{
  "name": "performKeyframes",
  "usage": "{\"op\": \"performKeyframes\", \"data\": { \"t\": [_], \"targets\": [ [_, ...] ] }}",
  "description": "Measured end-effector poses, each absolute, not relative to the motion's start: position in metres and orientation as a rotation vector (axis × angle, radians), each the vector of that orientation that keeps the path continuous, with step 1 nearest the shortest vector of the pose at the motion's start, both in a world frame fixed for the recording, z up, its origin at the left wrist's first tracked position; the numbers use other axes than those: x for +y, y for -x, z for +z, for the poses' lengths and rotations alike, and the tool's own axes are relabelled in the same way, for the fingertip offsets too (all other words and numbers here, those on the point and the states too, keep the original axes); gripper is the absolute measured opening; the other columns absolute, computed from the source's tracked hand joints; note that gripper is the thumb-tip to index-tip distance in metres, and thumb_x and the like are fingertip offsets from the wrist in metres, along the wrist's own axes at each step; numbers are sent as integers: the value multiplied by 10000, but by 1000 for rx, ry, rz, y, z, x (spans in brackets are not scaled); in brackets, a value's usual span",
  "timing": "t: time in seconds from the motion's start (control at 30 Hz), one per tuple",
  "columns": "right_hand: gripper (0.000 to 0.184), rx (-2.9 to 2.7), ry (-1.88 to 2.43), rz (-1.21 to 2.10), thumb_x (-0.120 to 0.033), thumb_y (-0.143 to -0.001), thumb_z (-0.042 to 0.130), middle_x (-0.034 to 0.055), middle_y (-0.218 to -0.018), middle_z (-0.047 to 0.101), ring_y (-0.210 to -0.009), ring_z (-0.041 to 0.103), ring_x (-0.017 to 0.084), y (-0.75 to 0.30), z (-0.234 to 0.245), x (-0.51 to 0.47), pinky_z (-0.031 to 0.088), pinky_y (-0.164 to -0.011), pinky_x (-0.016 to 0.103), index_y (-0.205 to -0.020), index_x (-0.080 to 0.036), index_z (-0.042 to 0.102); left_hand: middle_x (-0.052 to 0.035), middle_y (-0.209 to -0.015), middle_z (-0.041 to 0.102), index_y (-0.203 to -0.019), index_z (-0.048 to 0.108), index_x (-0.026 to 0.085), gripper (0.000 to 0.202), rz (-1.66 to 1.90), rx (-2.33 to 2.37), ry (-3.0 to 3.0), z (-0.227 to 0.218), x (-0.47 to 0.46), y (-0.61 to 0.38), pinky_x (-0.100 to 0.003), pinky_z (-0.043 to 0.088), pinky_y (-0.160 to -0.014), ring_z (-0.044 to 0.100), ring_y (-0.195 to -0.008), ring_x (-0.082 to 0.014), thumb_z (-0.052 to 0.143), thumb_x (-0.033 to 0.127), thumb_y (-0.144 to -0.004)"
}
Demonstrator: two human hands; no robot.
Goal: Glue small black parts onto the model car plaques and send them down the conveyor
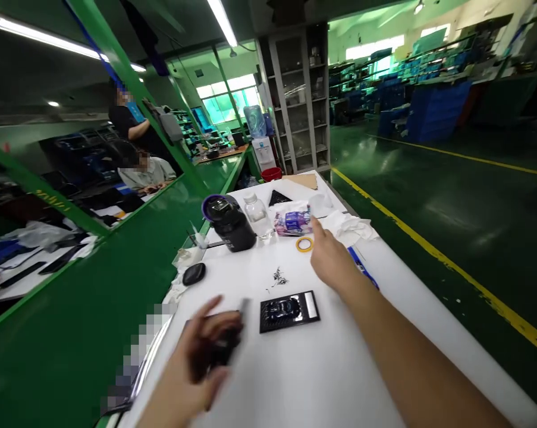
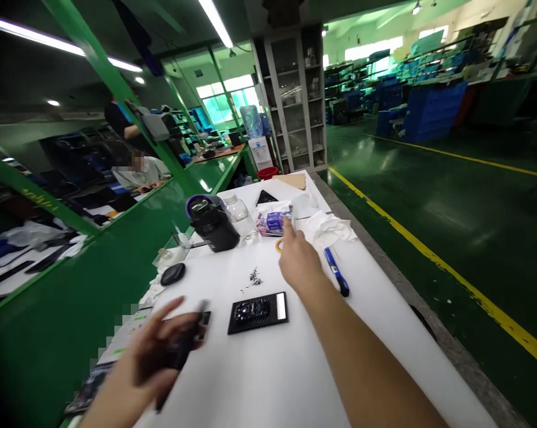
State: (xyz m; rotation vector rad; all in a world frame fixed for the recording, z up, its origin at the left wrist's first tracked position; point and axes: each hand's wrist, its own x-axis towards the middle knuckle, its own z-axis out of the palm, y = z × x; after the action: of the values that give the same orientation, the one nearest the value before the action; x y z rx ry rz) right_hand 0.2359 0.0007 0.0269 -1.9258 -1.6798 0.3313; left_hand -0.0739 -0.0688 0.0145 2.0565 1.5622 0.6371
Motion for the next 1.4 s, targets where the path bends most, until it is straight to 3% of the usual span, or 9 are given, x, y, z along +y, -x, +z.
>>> {"op": "performKeyframes", "data": {
  "t": [0.17,0.3,0.4,0.5,0.63,0.9,1.13,1.27,1.4],
  "targets": [
    [672,-1623,1907,369,-96,-898,378,219,-1264,565,-1188,562,318,-246,17,8,444,-995,432,-1544,-101,194,-63,-1365,597,-1475,396,324,871,216,1112,-2433,15,-81,49,-455,488,-1076,580,-1228,-308,666,181,-659],
    [660,-1600,1919,394,-268,-948,437,194,-1330,537,-1206,548,339,-246,8,11,431,-1000,470,-1555,-169,198,-67,-1371,594,-1457,412,267,813,198,930,-2576,18,-84,63,-455,432,-1126,535,-1270,-286,648,186,-683],
    [686,-1640,1968,415,-368,-968,459,169,-1360,533,-1096,610,331,-245,8,10,444,-936,462,-1577,-254,164,-70,-1337,609,-1385,495,270,603,390,1166,-2576,22,-76,106,-461,409,-1134,532,-1261,-268,596,228,-791],
    [606,-1706,1992,450,-414,-994,425,162,-1271,596,-1035,628,321,-243,14,7,432,-858,423,-1554,-259,252,-116,-1268,628,-1256,598,216,394,556,1762,-2329,20,-69,174,-493,430,-1092,556,-1216,-290,524,310,-881],
    [561,-1700,2010,463,-420,-987,446,154,-1224,619,-1002,632,304,-242,18,6,418,-800,395,-1512,-262,325,-114,-1247,638,-1240,617,191,474,598,2054,-1876,-3,-73,257,-490,493,-1006,595,-1160,-317,503,479,-882],
    [522,-1645,2093,528,-459,-985,448,117,-1257,618,-915,630,256,-244,26,7,427,-772,364,-1473,-302,347,-120,-1308,596,-1319,547,189,560,567,1959,-1785,-29,-84,282,-442,450,-1057,567,-1206,-301,589,473,-839],
    [556,-1660,2084,500,-494,-962,475,121,-1229,636,-883,611,287,-249,23,9,431,-746,374,-1470,-303,353,-98,-1070,670,-1121,616,170,456,539,2159,-1741,-28,-71,268,-424,488,-930,635,-1013,-284,495,533,-873],
    [569,-1624,2063,501,-514,-975,439,138,-1242,621,-830,600,267,-248,23,7,413,-652,345,-1489,-291,334,-120,-1214,649,-1197,608,154,511,526,2188,-1755,-22,-63,261,-414,472,-971,617,-1103,-288,400,524,-913],
    [566,-1626,2066,485,-527,-970,440,106,-1222,638,-900,609,283,-254,16,11,421,-714,349,-1483,-316,328,-137,-1314,612,-1321,559,137,595,402,2196,-1792,-9,-45,246,-390,471,-980,609,-1151,-300,497,507,-859]
  ]
}}
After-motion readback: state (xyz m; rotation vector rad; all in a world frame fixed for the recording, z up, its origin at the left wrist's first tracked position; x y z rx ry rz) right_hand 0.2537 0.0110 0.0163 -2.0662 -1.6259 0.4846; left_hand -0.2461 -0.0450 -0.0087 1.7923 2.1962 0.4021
